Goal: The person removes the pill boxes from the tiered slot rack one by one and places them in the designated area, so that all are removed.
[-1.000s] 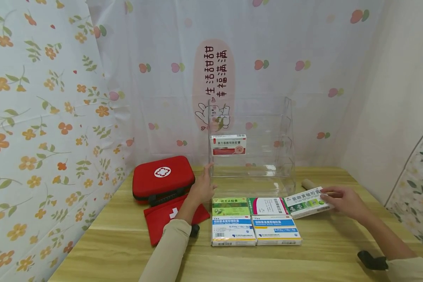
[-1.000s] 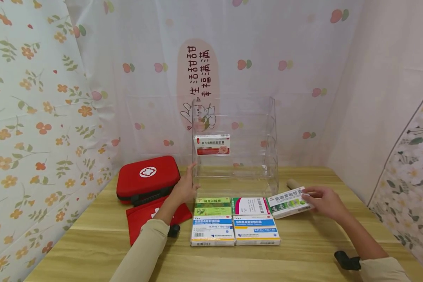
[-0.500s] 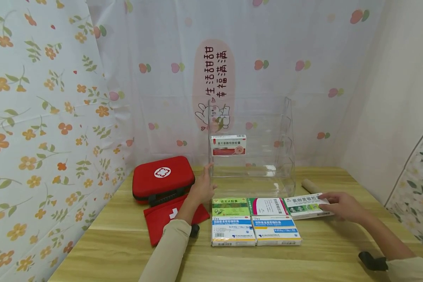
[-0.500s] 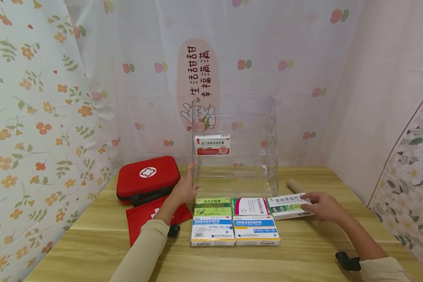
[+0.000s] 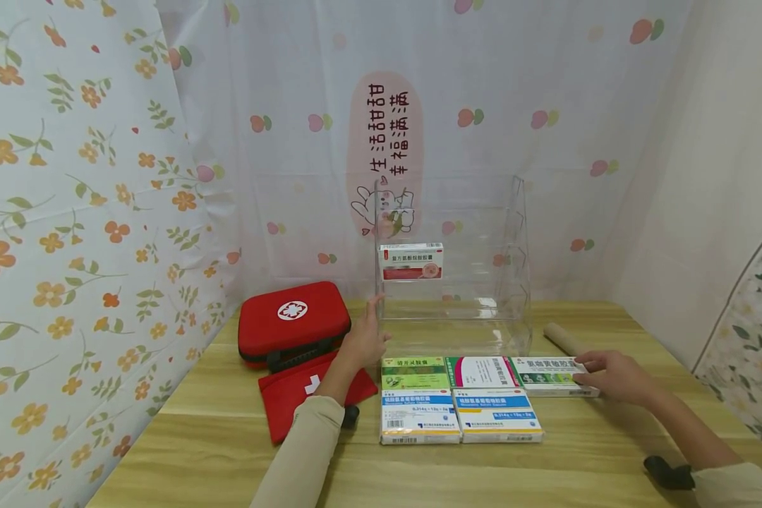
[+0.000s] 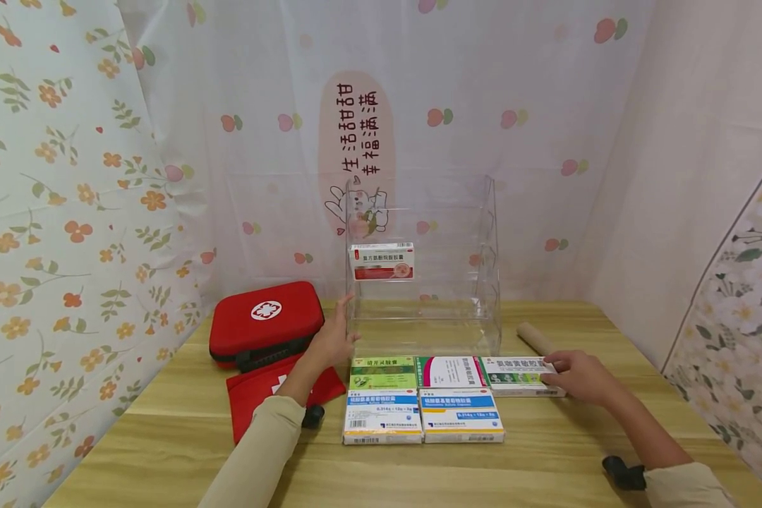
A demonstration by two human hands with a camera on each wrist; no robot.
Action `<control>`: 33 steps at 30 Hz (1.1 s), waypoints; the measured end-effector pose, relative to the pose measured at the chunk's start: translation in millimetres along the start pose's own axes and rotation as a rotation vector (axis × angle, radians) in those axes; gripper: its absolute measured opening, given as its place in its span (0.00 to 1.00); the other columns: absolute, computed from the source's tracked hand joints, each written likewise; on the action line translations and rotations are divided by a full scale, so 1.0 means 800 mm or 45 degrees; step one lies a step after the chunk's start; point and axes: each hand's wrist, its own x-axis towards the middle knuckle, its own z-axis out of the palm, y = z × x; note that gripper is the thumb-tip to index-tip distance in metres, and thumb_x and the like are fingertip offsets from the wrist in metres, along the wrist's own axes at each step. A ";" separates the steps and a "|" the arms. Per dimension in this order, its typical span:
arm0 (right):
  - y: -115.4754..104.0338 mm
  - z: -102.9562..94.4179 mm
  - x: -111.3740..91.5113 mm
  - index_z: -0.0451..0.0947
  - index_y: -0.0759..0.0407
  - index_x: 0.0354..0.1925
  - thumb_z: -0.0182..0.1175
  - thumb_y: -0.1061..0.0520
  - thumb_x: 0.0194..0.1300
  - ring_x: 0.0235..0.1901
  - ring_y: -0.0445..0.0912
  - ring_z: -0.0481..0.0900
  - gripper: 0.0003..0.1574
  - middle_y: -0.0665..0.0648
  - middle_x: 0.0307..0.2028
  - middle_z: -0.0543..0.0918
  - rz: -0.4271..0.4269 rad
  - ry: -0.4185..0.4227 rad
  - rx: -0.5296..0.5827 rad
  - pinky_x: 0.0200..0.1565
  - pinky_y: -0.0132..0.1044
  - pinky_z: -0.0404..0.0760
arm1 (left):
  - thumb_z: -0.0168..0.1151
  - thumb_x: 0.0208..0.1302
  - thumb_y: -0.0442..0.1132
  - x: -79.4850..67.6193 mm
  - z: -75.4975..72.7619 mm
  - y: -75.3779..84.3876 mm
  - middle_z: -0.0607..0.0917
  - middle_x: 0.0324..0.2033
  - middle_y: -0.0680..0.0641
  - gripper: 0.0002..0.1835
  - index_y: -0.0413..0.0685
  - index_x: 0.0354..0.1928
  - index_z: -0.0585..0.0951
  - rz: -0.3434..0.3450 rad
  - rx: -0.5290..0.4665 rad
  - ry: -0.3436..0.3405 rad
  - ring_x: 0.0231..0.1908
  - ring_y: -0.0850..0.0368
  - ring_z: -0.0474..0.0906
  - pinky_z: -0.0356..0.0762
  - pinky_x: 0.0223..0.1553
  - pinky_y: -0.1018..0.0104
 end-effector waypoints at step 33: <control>-0.079 0.004 0.003 0.80 0.68 0.50 0.60 0.55 0.69 0.30 0.26 0.77 0.19 0.71 0.47 0.83 -0.061 0.729 0.272 0.26 0.27 0.77 | 0.62 0.65 0.38 -0.001 -0.003 -0.002 0.71 0.34 0.45 0.47 0.64 0.75 0.42 0.015 -0.013 -0.006 0.17 0.54 0.67 0.67 0.17 0.63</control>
